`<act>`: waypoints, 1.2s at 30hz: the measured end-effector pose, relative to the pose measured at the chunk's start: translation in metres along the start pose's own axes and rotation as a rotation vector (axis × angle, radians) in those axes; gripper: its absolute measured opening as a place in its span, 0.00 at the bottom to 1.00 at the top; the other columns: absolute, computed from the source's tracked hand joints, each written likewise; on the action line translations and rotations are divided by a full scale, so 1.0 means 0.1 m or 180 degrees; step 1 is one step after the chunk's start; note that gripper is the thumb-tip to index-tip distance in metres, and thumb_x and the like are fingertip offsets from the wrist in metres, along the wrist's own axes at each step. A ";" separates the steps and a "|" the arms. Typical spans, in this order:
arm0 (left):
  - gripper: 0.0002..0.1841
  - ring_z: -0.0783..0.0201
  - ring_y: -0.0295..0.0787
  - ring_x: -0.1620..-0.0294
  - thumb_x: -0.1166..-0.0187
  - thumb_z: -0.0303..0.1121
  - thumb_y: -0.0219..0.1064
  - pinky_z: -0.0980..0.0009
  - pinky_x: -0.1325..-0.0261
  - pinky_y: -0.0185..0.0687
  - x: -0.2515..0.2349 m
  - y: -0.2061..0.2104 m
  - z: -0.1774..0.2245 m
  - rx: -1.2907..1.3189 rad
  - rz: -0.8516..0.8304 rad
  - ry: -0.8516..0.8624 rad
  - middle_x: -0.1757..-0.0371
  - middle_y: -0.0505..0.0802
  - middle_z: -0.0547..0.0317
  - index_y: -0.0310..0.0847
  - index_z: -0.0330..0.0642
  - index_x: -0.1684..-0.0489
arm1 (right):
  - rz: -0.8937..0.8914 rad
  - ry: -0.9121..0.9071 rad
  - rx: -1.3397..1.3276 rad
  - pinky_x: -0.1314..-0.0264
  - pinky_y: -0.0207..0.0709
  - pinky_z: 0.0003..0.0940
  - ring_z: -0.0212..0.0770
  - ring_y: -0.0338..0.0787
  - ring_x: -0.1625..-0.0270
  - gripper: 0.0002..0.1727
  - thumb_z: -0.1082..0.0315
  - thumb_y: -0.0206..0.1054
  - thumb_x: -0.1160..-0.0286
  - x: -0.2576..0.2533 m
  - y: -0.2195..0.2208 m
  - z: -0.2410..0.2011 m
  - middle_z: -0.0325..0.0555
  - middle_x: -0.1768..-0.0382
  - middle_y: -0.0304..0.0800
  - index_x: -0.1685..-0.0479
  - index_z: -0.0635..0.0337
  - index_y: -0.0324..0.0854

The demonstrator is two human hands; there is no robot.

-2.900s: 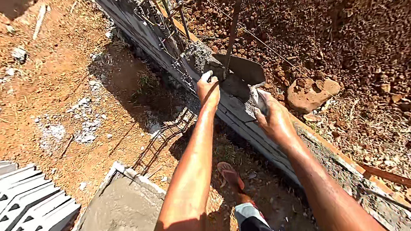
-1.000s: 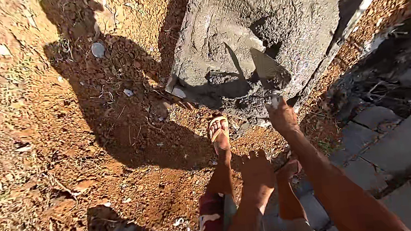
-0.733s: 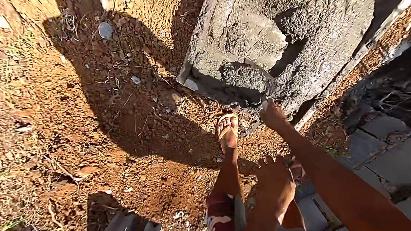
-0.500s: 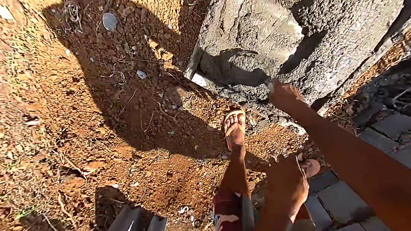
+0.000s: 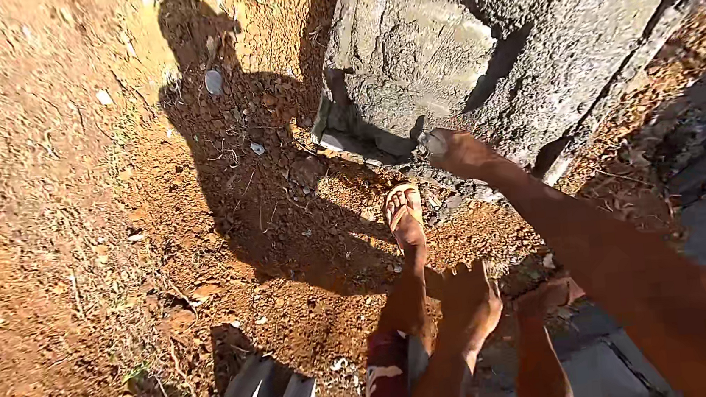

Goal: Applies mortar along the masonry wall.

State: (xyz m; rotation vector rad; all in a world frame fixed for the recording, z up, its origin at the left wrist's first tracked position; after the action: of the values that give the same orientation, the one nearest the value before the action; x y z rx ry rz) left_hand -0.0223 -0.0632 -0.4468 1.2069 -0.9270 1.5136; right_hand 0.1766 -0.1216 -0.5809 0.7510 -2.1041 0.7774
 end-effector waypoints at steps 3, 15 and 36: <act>0.27 0.43 0.81 0.24 0.09 0.46 0.52 0.45 0.21 0.71 -0.05 0.22 0.04 -0.0254 0.0290 0.0031 0.27 0.86 0.40 0.72 0.42 0.16 | 0.0378 -0.0104 -0.0288 0.44 0.82 0.69 0.65 0.91 0.48 0.26 0.64 0.73 0.26 0.82 -0.24 0.24 0.64 0.51 0.91 0.28 0.58 0.77; 0.20 0.36 0.85 0.31 0.14 0.36 0.62 0.36 0.25 0.74 0.10 1.44 0.60 -0.1301 0.0892 0.0541 0.35 0.89 0.31 0.83 0.34 0.31 | 0.1364 0.1408 -0.2313 0.35 0.80 0.65 0.62 0.90 0.39 0.29 0.61 0.69 0.22 6.19 0.03 2.94 0.64 0.43 0.89 0.22 0.59 0.73; 0.20 0.46 0.93 0.46 0.08 0.33 0.55 0.48 0.43 0.88 0.82 3.04 2.09 -0.0148 0.0639 0.0193 0.40 0.91 0.37 0.74 0.35 0.23 | 0.3346 0.3731 -0.2167 0.37 0.76 0.74 0.75 0.85 0.34 0.26 0.64 0.60 0.17 9.73 -0.88 5.73 0.75 0.38 0.85 0.25 0.71 0.70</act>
State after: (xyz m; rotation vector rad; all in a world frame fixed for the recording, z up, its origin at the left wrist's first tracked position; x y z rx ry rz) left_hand -0.2686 -0.3205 -0.3194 1.0539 -1.0621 1.6677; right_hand -0.5409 -0.8394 -0.0788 -1.0580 -1.3118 0.6417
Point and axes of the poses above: each hand's wrist, its own x-axis away from the middle knuckle, its own y-axis out of the palm, z = x × y, the point moved 7 cm from there along -x, towards the middle knuckle
